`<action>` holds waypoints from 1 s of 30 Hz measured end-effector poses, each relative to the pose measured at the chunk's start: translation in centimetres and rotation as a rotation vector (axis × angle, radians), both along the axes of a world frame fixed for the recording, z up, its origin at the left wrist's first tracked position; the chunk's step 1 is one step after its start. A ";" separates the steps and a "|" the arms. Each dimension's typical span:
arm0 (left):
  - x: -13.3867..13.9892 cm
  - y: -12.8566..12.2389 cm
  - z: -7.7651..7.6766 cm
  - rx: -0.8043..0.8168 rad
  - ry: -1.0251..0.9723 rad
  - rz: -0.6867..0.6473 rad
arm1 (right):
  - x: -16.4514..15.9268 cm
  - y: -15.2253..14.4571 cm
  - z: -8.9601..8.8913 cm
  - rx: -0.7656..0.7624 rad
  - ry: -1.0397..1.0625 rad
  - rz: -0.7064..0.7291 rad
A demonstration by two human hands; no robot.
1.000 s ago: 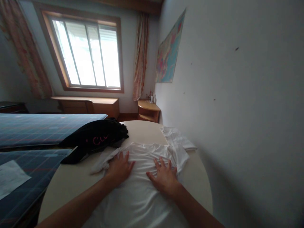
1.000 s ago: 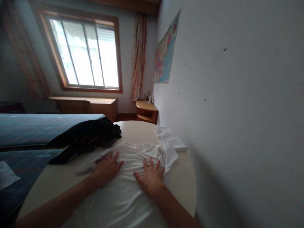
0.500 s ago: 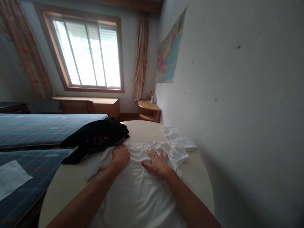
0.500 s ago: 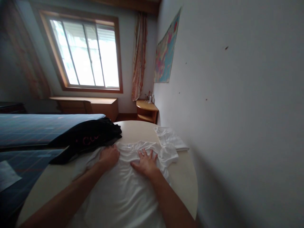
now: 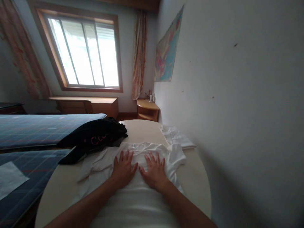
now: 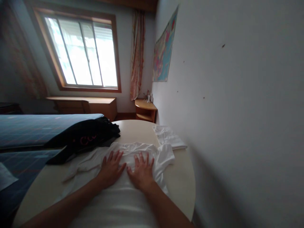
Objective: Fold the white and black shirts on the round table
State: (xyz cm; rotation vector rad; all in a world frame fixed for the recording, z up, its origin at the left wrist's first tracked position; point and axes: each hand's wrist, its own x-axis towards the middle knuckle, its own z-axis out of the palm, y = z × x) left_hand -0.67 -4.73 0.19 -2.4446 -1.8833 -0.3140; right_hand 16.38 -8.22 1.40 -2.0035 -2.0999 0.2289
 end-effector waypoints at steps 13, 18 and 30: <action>0.5 3.2 3.3 -0.056 0.037 0.037 | 1.0 2.7 3.1 -0.202 0.078 0.249; 1.7 4.5 1.0 0.036 -0.070 -0.037 | 3.6 3.9 2.0 0.040 0.168 0.227; 1.1 4.2 1.0 0.111 -0.178 -0.195 | 10.3 5.0 0.3 0.138 0.187 0.060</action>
